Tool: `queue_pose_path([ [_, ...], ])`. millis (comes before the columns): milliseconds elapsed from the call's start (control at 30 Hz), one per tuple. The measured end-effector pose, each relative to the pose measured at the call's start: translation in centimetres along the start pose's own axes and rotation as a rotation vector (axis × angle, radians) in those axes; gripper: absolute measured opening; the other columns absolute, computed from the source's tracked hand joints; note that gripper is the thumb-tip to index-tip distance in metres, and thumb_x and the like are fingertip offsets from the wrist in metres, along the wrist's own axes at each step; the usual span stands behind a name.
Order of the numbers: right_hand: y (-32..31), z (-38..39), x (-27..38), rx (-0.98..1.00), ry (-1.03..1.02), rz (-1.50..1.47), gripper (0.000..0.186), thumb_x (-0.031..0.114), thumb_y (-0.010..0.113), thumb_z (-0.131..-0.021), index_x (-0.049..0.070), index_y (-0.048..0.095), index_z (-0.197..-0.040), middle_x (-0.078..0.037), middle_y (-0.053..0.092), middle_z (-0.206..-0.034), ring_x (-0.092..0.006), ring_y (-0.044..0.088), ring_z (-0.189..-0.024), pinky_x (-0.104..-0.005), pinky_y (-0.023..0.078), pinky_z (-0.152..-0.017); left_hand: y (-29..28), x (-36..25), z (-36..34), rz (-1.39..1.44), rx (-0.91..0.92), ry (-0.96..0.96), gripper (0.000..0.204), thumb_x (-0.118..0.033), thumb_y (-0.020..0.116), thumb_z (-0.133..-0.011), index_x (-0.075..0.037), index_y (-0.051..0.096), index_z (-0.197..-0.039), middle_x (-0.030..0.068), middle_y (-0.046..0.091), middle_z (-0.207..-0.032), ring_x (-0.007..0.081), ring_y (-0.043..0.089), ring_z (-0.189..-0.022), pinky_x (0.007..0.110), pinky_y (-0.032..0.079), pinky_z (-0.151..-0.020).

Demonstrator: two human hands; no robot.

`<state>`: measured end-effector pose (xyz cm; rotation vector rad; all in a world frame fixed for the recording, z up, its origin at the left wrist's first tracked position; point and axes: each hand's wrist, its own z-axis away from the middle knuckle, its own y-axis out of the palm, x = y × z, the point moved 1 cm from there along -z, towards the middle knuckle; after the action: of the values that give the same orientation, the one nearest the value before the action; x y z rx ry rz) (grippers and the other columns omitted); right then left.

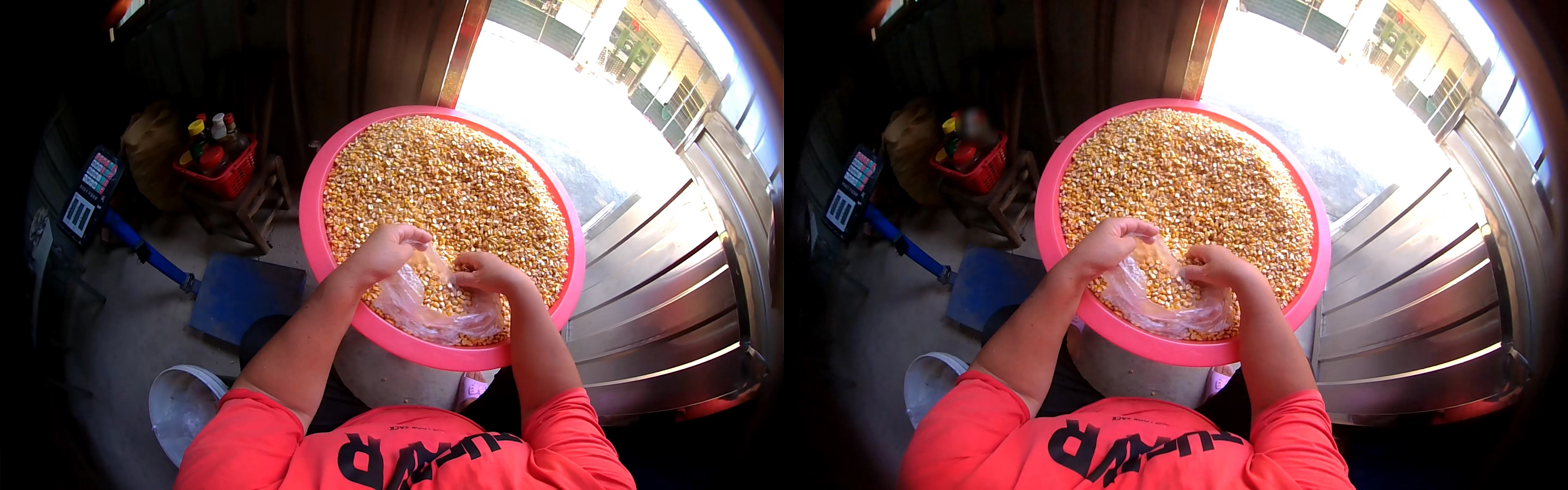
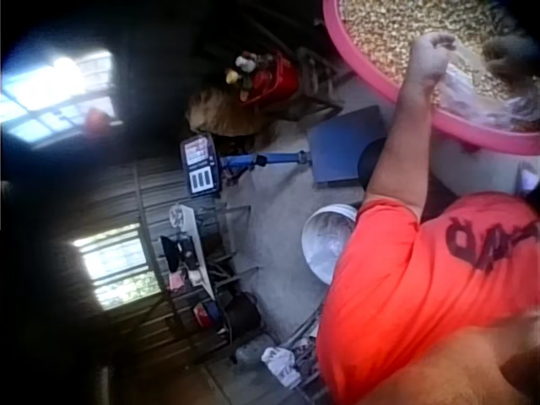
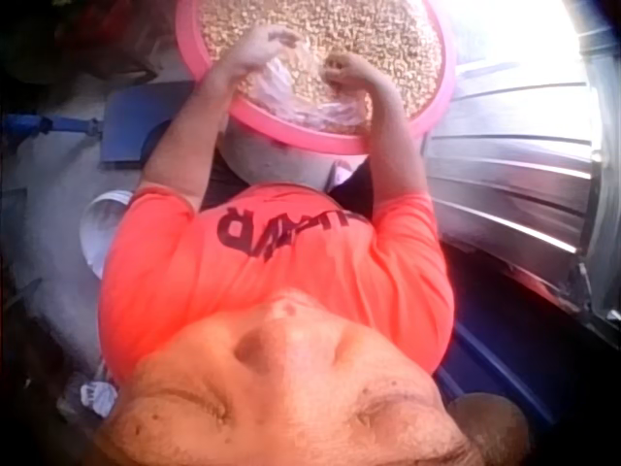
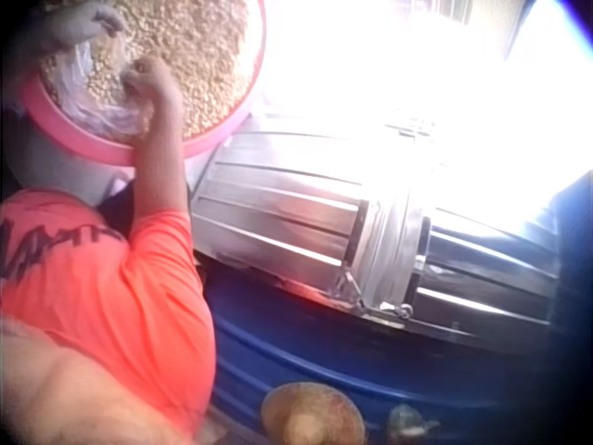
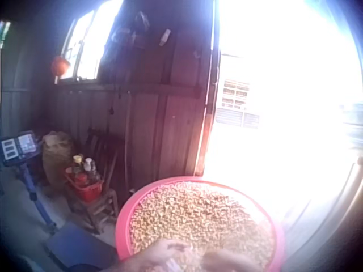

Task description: The person picks up corn kernels from a large basin and places them into small plastic bags, then places the filled bags onto a scale or into a box.

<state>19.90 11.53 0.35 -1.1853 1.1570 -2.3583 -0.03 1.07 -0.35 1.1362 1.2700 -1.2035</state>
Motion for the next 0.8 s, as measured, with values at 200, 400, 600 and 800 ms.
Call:
queue_pose_path([
  [200, 0.2, -0.1, -0.3, 0.085, -0.043, -0.224, 0.021, 0.018, 0.062, -0.081, 0.003, 0.060, -0.096, -0.002, 0.059, -0.077, -0.0091, 0.051, -0.073, -0.0270, 0.044, -0.067, 0.0, 0.1, -0.1, -0.006, 0.006, -0.001, 0.031, 0.002, 0.051, -0.080, 0.003, 0.060, -0.109, 0.0128, 0.062, -0.103, 0.0167, 0.058, -0.096, 0.026, 0.046, -0.083],
  [400, -0.9, 0.7, 0.4, 0.009, 0.050, -0.577, 0.015, 0.018, 0.065, -0.079, 0.006, 0.060, -0.088, 0.001, 0.054, -0.064, -0.0047, 0.043, -0.048, -0.0199, 0.033, -0.042, 0.0, -0.4, 0.2, 0.006, -0.008, -0.011, 0.030, 0.004, 0.053, -0.078, 0.002, 0.061, -0.107, 0.0132, 0.063, -0.102, 0.0186, 0.059, -0.097, 0.028, 0.047, -0.083],
  [600, -1.2, 1.5, 1.7, 0.096, -0.103, -0.926, 0.013, 0.013, 0.060, -0.086, 0.004, 0.057, -0.096, -0.002, 0.059, -0.072, -0.0052, 0.046, -0.049, -0.0193, 0.034, -0.041, 0.0, -0.1, -0.1, 0.040, -0.012, -0.032, 0.030, 0.004, 0.057, -0.076, 0.002, 0.062, -0.106, 0.0136, 0.063, -0.102, 0.0203, 0.059, -0.098, 0.030, 0.047, -0.084],
  [800, -0.9, 1.5, 1.7, 0.320, -0.274, -0.956, 0.032, 0.008, 0.054, -0.088, -0.001, 0.051, -0.119, -0.010, 0.057, -0.113, -0.0188, 0.057, -0.100, -0.0331, 0.050, -0.083, 0.1, -0.7, 0.2, 0.036, -0.007, -0.049, 0.031, 0.002, 0.061, -0.075, 0.002, 0.061, -0.107, 0.0147, 0.063, -0.103, 0.0211, 0.059, -0.098, 0.031, 0.046, -0.085],
])
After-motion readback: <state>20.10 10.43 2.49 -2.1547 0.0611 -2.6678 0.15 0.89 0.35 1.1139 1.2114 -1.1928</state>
